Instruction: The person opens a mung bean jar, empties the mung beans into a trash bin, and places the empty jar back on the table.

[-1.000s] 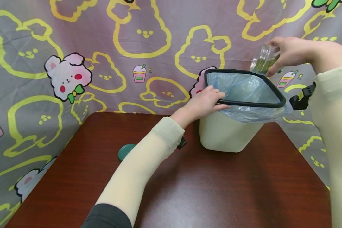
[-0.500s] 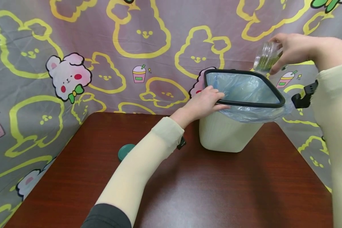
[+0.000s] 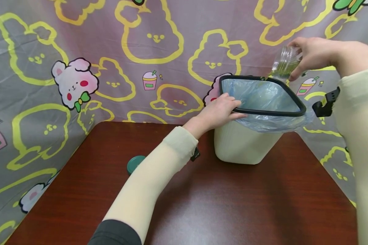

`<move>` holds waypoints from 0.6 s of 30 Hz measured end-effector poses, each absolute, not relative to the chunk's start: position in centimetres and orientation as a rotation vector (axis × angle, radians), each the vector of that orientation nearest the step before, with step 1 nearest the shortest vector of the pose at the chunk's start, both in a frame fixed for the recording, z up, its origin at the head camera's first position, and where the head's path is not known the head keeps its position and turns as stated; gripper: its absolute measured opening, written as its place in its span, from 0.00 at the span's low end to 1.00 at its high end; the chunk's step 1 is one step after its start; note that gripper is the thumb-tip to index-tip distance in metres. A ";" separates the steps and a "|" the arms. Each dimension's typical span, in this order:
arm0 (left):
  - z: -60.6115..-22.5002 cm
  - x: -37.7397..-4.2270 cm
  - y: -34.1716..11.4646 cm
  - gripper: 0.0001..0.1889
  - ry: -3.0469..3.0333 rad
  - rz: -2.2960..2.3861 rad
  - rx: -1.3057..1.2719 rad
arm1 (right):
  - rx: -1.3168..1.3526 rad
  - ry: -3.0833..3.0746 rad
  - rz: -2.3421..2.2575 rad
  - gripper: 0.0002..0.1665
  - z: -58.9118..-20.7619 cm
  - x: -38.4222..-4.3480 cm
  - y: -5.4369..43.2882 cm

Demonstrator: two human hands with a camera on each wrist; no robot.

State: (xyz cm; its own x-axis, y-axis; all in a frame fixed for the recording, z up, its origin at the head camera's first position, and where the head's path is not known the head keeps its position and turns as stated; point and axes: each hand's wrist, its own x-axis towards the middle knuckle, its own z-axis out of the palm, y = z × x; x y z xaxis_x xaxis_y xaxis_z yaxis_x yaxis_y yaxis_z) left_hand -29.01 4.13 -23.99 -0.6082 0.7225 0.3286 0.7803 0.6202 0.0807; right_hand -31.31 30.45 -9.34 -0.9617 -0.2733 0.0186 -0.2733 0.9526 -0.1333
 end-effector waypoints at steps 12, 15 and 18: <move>-23.8 -28.9 4.2 0.19 -2.579 -0.310 -1.221 | -0.425 3.089 -0.221 0.63 -9.4 -31.4 30.3; -23.9 -28.9 4.2 0.18 -2.587 -0.317 -1.221 | -0.419 3.091 -0.203 0.63 -9.4 -31.4 30.3; -23.9 -28.9 4.2 0.18 -2.591 -0.330 -1.214 | -0.418 3.095 -0.188 0.63 -9.4 -31.4 30.3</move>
